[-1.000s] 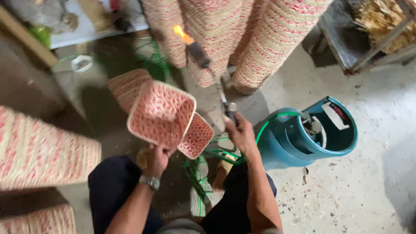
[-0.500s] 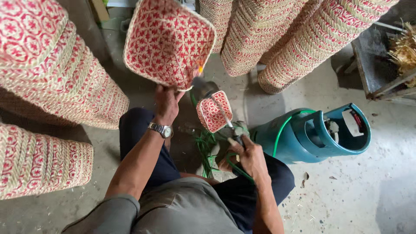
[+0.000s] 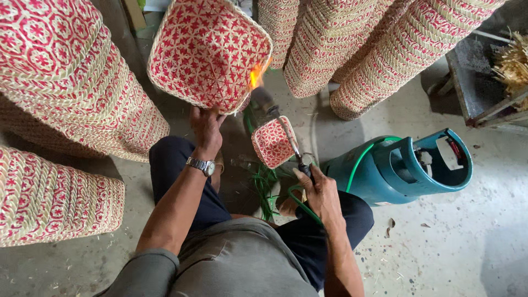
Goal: The person uses a handheld blowtorch to sear the edges and surfaces of small woven baskets. They rotate each basket to apply the flame evenly, then place it back on the floor among other finished baskets.
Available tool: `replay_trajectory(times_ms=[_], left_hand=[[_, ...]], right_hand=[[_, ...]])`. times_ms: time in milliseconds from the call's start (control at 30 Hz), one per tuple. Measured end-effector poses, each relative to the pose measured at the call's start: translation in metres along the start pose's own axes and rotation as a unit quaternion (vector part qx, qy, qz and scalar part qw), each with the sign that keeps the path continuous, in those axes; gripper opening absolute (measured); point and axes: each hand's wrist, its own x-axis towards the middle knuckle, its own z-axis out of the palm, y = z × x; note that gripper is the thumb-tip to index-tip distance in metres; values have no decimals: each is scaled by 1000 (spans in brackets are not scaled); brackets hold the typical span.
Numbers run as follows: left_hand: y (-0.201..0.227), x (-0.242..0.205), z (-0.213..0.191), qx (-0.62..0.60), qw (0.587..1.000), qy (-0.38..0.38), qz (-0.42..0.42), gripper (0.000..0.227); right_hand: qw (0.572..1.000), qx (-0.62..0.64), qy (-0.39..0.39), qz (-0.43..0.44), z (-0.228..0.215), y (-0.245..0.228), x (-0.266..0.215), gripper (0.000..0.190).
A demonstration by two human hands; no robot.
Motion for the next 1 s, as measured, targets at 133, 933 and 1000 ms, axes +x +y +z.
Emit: replay_trajectory(times_ms=[133,933,1000], left_hand=[[-5,-2,-5,-12,1000,-14,7,61],[-6,30,-49,186,982,-11,26,46],[-2,34,-54,235,971,-1,35,42]], right_hand=[[998,-52,20,17,0,2,7,41],[997,33,1,69,-36,13,25,41],[993,51,-20,101,-35,16,24,40]])
